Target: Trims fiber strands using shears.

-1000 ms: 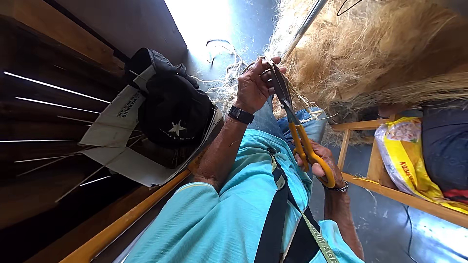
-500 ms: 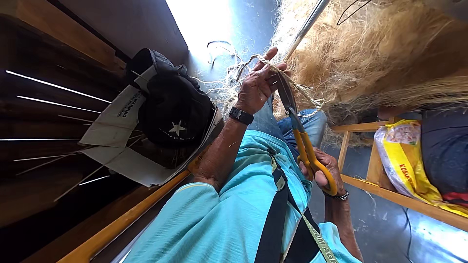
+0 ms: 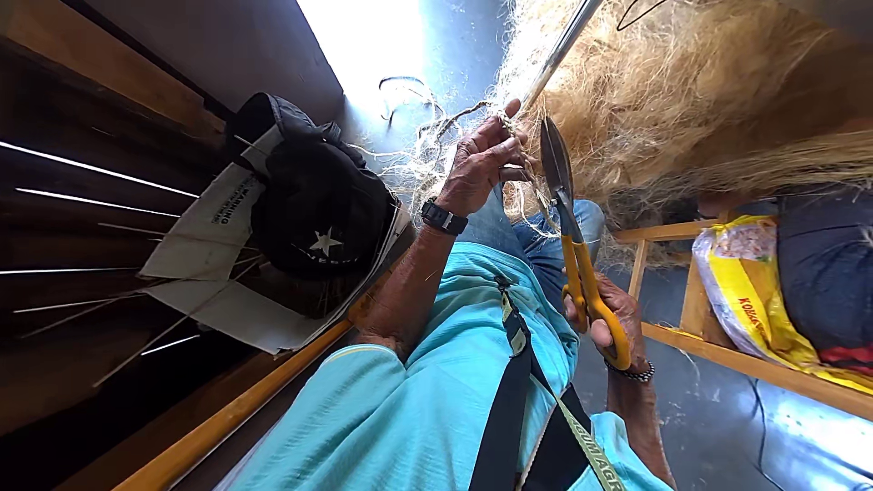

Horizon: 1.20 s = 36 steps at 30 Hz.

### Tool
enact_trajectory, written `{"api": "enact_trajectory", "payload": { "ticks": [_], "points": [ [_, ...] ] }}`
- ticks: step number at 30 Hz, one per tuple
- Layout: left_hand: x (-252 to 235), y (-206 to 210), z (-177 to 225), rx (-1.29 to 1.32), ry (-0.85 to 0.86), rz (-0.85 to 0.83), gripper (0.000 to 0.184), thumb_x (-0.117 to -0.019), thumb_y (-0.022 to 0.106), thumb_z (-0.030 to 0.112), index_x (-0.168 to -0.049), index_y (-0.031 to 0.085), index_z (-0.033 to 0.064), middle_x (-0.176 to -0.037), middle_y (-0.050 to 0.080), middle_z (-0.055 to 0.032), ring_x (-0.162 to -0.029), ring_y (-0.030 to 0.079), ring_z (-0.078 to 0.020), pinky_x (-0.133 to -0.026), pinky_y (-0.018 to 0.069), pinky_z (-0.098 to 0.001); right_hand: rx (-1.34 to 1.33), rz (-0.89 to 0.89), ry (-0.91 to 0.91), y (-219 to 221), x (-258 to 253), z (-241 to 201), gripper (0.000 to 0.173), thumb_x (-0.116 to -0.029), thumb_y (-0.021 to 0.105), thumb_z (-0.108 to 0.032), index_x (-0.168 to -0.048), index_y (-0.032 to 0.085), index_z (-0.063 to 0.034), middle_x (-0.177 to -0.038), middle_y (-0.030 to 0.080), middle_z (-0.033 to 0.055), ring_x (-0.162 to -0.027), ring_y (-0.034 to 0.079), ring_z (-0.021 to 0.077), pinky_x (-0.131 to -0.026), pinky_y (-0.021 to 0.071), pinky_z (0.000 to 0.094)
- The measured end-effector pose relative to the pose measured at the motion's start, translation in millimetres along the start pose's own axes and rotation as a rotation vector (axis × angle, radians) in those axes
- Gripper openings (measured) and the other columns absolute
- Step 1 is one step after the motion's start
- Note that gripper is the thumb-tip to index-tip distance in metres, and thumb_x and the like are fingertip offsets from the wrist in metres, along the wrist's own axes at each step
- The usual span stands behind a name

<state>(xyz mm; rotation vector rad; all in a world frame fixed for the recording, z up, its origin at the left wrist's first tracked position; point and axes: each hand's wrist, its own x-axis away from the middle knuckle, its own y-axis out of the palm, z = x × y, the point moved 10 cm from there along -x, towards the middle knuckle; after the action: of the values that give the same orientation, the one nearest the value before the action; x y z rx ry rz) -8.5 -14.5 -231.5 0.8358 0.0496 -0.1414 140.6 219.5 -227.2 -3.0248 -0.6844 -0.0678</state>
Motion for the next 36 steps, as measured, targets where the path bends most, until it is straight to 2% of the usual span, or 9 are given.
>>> {"api": "enact_trajectory", "payload": {
  "ticks": [4, 9, 12, 15, 22, 27, 30, 33, 36],
  "points": [
    [0.6, -3.5, -2.9, 0.062, -0.051, -0.002, 0.049, -0.0997, 0.048, 0.0, -0.148, 0.042, 0.0018, -0.108, 0.067, -0.0097, -0.085, 0.069, -0.0186, -0.075, 0.0623, -0.0368, 0.154, 0.055, -0.035, -5.4, -1.4, -12.9, 0.101, -0.0753, 0.078, -0.068, -0.138, 0.05, 0.0058, -0.091, 0.067, -0.0062, -0.072, 0.061, 0.002, -0.062, 0.0543, 0.0194],
    [1.3, -2.6, -4.2, 0.078, -0.057, 0.024, 0.045, -0.1009, 0.046, -0.001, -0.146, 0.046, 0.0024, -0.108, 0.068, -0.0101, -0.082, 0.069, -0.0175, -0.072, 0.0624, -0.0359, 0.41, 0.159, -0.073, -16.6, -3.1, -26.5, 0.112, -0.0707, 0.079, -0.071, -0.139, 0.049, 0.0131, -0.108, 0.068, 0.0023, -0.088, 0.064, 0.0013, -0.079, 0.0565, 0.019],
    [1.6, -1.9, -3.1, 0.081, -0.062, 0.042, 0.045, -0.1018, 0.046, 0.0, -0.147, 0.046, 0.0052, -0.115, 0.067, -0.0106, -0.085, 0.069, -0.0179, -0.073, 0.0621, -0.0367, 0.409, 0.169, -0.044, -18.3, -5.1, -21.2, 0.113, -0.0688, 0.079, -0.072, -0.139, 0.05, 0.0121, -0.108, 0.069, 0.0025, -0.086, 0.064, 0.0004, -0.076, 0.0559, 0.0174],
    [0.2, -5.8, 0.4, 0.122, -0.031, 0.039, 0.043, -0.1029, 0.041, 0.004, -0.146, 0.046, 0.0042, -0.106, 0.068, -0.0086, -0.086, 0.069, -0.0181, -0.08, 0.0612, -0.0377, 0.308, 0.151, -0.029, -16.1, -3.0, -10.9, 0.108, -0.0722, 0.077, -0.071, -0.137, 0.051, 0.0116, -0.103, 0.069, 0.0009, -0.083, 0.064, 0.0034, -0.073, 0.0573, 0.0209],
    [2.3, -16.4, 4.7, 0.207, -0.009, 0.154, 0.034, -0.1071, 0.035, 0.004, -0.135, 0.054, -0.001, -0.116, 0.07, -0.0137, -0.098, 0.072, -0.0217, -0.092, 0.0591, -0.0394, 0.068, 0.074, -0.221, -15.6, 4.7, -14.8, 0.097, -0.077, 0.068, -0.078, -0.141, 0.055, -0.0072, -0.09, 0.07, -0.0032, -0.075, 0.067, 0.0118, -0.071, 0.0605, 0.0337],
    [2.8, -21.8, -2.9, 0.258, -0.021, 0.204, 0.023, -0.1083, 0.037, 0.008, -0.121, 0.056, 0.007, -0.105, 0.071, -0.0102, -0.097, 0.072, -0.0234, -0.091, 0.0596, -0.0417, -0.013, -0.011, -0.271, -4.1, -4.7, -30.9, 0.088, -0.0792, 0.068, -0.075, -0.146, 0.051, -0.0213, -0.094, 0.068, -0.0065, -0.084, 0.067, 0.0124, -0.094, 0.0579, 0.045],
    [0.3, -21.9, -4.6, 0.252, -0.028, 0.196, 0.024, -0.111, 0.032, 0.015, -0.123, 0.052, 0.0107, -0.105, 0.073, -0.0114, -0.097, 0.073, -0.0264, -0.089, 0.0606, -0.0433, -0.152, 0.023, -0.119, -5.3, -9.8, -1.3, 0.074, -0.0803, 0.076, -0.064, -0.133, 0.061, -0.0146, -0.078, 0.065, -0.0073, -0.071, 0.065, 0.0114, -0.085, 0.061, 0.0463],
    [1.3, -26.1, -6.7, 0.224, -0.05, 0.214, 0.023, -0.1122, 0.03, 0.018, -0.123, 0.049, 0.0108, -0.106, 0.074, -0.014, -0.096, 0.075, -0.029, -0.082, 0.0627, -0.0421, -0.267, 0.149, -0.011, -1.8, -5.8, 18.6, 0.059, -0.0777, 0.088, -0.035, -0.124, 0.063, -0.0067, -0.072, 0.066, -0.004, -0.066, 0.068, 0.0146, -0.084, 0.0628, 0.0496],
    [3.7, -27.4, -9.0, 0.207, -0.084, 0.267, 0.022, -0.1128, 0.03, 0.018, -0.123, 0.048, 0.0107, -0.104, 0.074, -0.0137, -0.094, 0.075, -0.0283, -0.077, 0.0637, -0.0398, -0.307, 0.104, -0.1, 7.0, -2.8, 17.9, 0.059, -0.0818, 0.085, -0.016, -0.133, 0.057, -0.0071, -0.099, 0.077, 0.0119, -0.092, 0.075, 0.0312, -0.094, 0.0599, 0.0532]
  ]
}}
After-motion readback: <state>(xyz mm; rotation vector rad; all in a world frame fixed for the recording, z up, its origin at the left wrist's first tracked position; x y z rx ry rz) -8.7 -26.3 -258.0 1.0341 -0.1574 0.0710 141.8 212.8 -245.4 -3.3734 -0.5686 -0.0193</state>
